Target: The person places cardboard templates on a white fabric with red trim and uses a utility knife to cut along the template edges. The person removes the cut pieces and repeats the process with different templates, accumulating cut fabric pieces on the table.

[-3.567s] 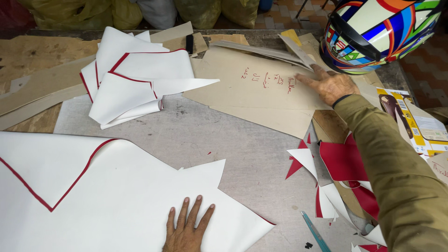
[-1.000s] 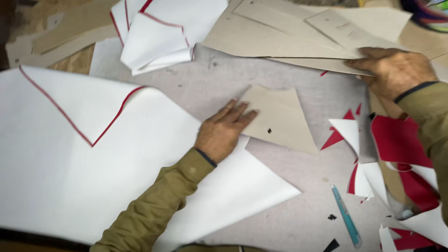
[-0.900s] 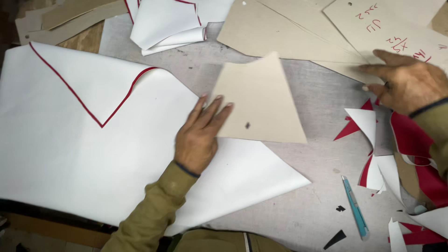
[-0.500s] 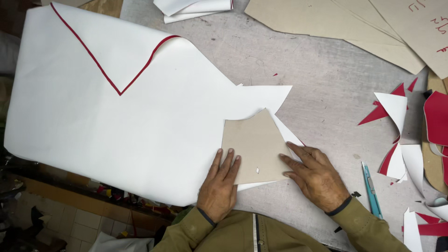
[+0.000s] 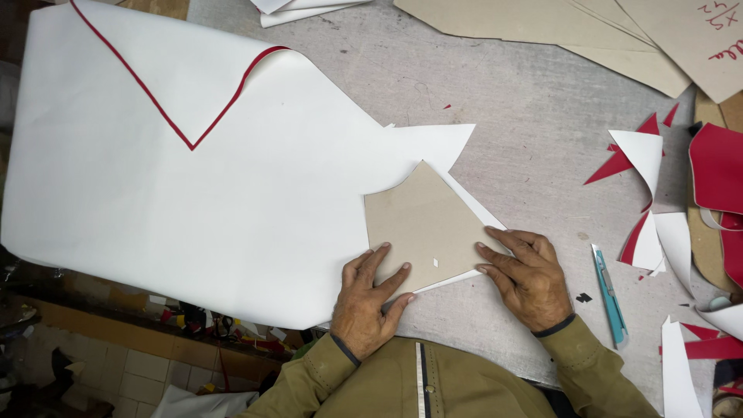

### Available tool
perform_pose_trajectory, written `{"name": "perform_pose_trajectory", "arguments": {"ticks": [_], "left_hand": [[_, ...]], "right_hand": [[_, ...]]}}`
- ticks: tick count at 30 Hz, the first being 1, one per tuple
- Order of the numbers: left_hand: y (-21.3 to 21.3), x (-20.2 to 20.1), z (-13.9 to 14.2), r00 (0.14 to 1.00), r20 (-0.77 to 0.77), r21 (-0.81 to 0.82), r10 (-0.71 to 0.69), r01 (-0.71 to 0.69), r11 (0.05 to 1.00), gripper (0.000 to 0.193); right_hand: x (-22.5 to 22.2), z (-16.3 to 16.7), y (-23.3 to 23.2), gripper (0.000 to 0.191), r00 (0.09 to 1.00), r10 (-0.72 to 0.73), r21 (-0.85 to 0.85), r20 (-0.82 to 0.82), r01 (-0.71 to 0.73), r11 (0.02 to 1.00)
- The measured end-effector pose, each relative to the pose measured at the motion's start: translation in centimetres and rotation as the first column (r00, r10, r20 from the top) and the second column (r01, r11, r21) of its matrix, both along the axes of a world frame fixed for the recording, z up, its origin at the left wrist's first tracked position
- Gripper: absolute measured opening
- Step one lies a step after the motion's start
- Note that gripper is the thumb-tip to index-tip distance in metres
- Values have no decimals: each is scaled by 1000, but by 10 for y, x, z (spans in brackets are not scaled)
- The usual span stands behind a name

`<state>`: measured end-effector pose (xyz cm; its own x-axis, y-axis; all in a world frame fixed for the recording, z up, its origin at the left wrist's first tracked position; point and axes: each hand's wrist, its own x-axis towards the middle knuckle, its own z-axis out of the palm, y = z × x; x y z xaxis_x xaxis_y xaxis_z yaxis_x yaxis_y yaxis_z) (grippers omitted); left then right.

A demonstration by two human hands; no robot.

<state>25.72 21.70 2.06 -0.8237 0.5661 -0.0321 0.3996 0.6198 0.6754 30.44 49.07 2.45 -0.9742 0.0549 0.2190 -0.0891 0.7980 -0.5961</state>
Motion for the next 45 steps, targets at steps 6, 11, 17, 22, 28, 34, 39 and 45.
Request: {"name": "perform_pose_trajectory", "arguments": {"ticks": [6,11,17,22,28,34,39,45], "left_hand": [[8,-7,12,995,48,-90,-83,87,992,42],[7,-32,28,969,162,-215,-188,220,951,57],[25,-75,24,952,-109,-255,-286,251,934,93],[40,-95,27,951,122,-435,-285,310,846,148],[41,-103,31,910,129,-543,-394,397,740,161],[30,-106,21,903,94,-492,-418,407,769,160],[24,-106,13,898,66,-485,-436,411,772,162],[21,-102,12,901,-7,-437,-433,387,812,162]], "right_hand": [[10,-8,2,29,995,-70,-12,-74,69,998],[11,-8,7,25,995,-65,-44,-81,62,997],[11,-8,8,23,995,-52,-48,-86,48,998],[12,-12,9,22,996,-57,-55,-73,53,997],[12,-13,9,19,995,-65,-52,-79,61,997],[13,-16,5,17,994,-72,-22,-82,71,997],[17,-19,4,20,995,-87,-28,-49,85,996],[17,-19,4,18,993,-90,-17,-72,89,996]]}}
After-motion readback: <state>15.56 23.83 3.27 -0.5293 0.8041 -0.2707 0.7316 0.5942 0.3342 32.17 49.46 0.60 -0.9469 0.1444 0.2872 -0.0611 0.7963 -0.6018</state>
